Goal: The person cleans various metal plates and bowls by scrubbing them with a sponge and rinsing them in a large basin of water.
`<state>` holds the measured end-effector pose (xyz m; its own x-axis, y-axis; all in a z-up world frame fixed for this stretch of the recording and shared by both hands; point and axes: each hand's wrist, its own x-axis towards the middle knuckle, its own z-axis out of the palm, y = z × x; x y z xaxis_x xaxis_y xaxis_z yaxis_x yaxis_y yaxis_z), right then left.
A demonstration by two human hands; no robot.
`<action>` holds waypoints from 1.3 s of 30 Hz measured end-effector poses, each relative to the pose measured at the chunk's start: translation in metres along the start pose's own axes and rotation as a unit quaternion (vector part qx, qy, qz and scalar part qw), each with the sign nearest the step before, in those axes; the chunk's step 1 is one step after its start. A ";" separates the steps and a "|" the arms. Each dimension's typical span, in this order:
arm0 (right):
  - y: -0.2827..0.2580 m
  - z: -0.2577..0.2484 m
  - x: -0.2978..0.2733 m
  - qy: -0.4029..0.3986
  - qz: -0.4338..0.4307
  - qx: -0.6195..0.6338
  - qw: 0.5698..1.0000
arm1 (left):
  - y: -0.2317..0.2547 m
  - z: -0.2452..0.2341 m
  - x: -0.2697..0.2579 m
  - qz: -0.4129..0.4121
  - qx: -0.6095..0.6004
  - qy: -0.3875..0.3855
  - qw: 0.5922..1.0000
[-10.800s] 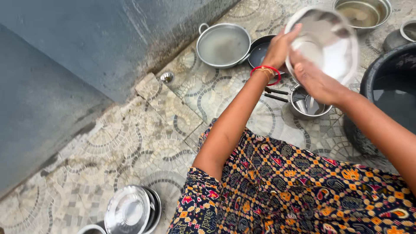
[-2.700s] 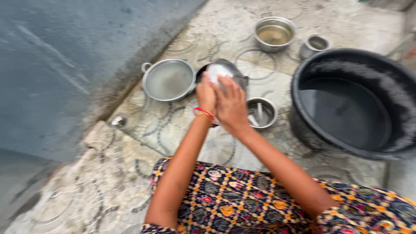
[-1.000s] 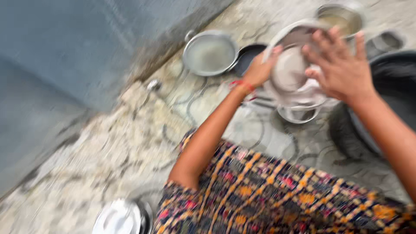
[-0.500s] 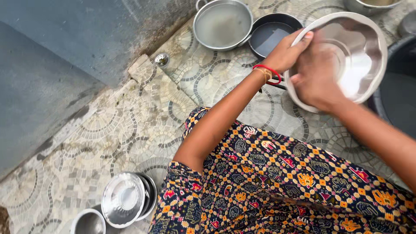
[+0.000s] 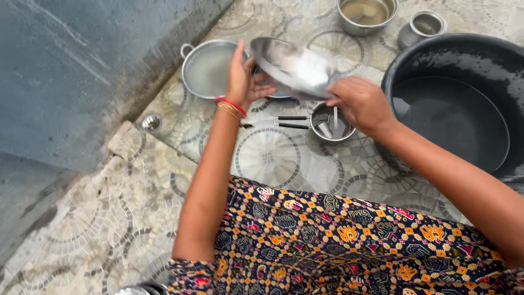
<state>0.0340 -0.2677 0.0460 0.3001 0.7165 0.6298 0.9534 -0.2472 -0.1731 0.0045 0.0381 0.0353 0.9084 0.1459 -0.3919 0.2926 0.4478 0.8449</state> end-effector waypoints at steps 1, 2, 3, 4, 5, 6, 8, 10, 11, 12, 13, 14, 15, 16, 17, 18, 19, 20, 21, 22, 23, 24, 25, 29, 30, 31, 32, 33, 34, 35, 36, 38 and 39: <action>-0.002 0.007 0.004 0.023 0.060 0.019 0.998 | -0.004 0.015 0.006 0.011 -0.058 0.014 0.998; -0.003 0.019 0.015 0.056 0.115 0.041 0.991 | -0.019 0.029 0.001 0.184 0.060 0.018 0.981; -0.003 0.030 0.027 0.090 0.169 0.065 0.979 | -0.047 0.049 -0.011 0.351 0.172 0.021 0.920; -0.002 0.042 0.040 0.154 0.196 0.108 0.962 | -0.071 0.075 -0.019 0.468 0.411 0.119 0.773; 0.000 0.056 0.057 0.216 0.221 0.152 0.939 | -0.081 0.089 -0.025 0.538 0.607 0.204 0.548; 0.002 0.065 0.066 0.270 0.246 0.195 0.910 | -0.083 0.092 -0.032 0.561 0.572 0.194 0.566; 0.007 0.073 0.067 0.314 0.295 0.317 0.845 | -0.084 0.097 -0.043 0.600 0.495 0.177 0.603; 0.011 0.078 0.064 0.321 0.332 0.363 0.809 | -0.063 0.077 -0.038 0.606 0.552 0.073 0.568; 0.011 0.078 0.061 0.312 0.346 0.350 0.813 | -0.053 0.066 -0.028 0.605 0.575 0.022 0.549; 0.005 0.079 0.053 0.307 0.366 0.336 0.811 | -0.050 0.058 -0.015 0.582 0.528 0.047 0.617; -0.002 0.082 0.049 0.275 0.359 0.318 0.834 | -0.049 0.050 0.004 0.554 0.477 0.072 0.679; -0.010 0.088 0.052 0.247 0.346 0.300 0.854 | -0.045 0.037 0.030 0.526 0.424 0.096 0.731; -0.018 0.088 0.054 0.219 0.332 0.281 0.873 | -0.041 0.017 0.054 0.501 0.375 0.080 0.776; -0.023 0.085 0.056 0.221 0.324 0.270 0.880 | -0.040 -0.008 0.076 0.476 0.327 0.067 0.814; -0.027 0.080 0.057 0.222 0.315 0.258 0.886 | -0.048 -0.022 0.096 0.396 0.178 0.051 0.899; -0.029 0.075 0.058 0.219 0.305 0.249 0.892 | -0.059 -0.031 0.111 0.303 0.021 0.038 0.952; -0.026 0.069 0.061 0.235 0.329 0.302 0.863 | -0.066 -0.034 0.121 0.201 -0.140 0.022 0.969; -0.020 0.062 0.061 0.250 0.355 0.351 0.830 | -0.079 -0.025 0.121 0.201 -0.144 0.042 0.968; -0.015 0.060 0.062 0.291 0.329 0.369 0.819 | -0.093 -0.007 0.111 0.270 -0.046 0.092 0.957; -0.009 0.058 0.061 0.333 0.304 0.384 0.806 | -0.108 0.020 0.092 0.345 0.109 0.172 0.916; -0.002 0.060 0.061 0.354 0.310 0.386 0.794 | -0.120 0.047 0.064 0.407 0.266 0.245 0.839; 0.005 0.064 0.059 0.375 0.317 0.387 0.781 | -0.127 0.072 0.032 0.457 0.378 0.299 0.748; 0.011 0.067 0.055 0.395 0.324 0.388 0.767 | -0.128 0.093 0.001 0.509 0.441 0.305 0.673; 0.030 0.083 0.049 0.318 0.441 0.392 0.742 | -0.084 0.103 -0.060 0.599 0.494 0.128 0.617; 0.029 0.083 0.046 0.322 0.449 0.437 0.709 | -0.077 0.100 -0.060 0.606 0.507 0.099 0.605; 0.027 0.081 0.046 0.326 0.457 0.481 0.674 | -0.068 0.092 -0.050 0.592 0.503 0.083 0.624; 0.023 0.079 0.044 0.300 0.443 0.475 0.698 | -0.057 0.082 -0.034 0.573 0.499 0.066 0.647; 0.018 0.076 0.043 0.274 0.429 0.469 0.721 | -0.048 0.072 -0.013 0.554 0.494 0.048 0.668; 0.012 0.072 0.044 0.250 0.414 0.462 0.743 | -0.041 0.060 0.008 0.542 0.490 0.081 0.678; 0.007 0.069 0.044 0.239 0.413 0.462 0.748 | -0.037 0.047 0.027 0.528 0.487 0.114 0.687; 0.003 0.065 0.044 0.227 0.410 0.461 0.753 | -0.033 0.029 0.043 0.499 0.429 0.081 0.748; -0.001 0.060 0.045 0.215 0.423 0.470 0.744 | -0.046 0.014 0.056 0.484 0.401 0.093 0.772; -0.003 0.060 0.046 0.215 0.440 0.479 0.729 | -0.057 0.021 0.055 0.479 0.425 0.125 0.758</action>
<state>0.0472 -0.1952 0.0303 0.9671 0.2343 0.0992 0.0443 0.2291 -0.9724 0.0439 0.0017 -0.0265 0.7724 0.2544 0.5819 -0.2821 -0.6835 0.6732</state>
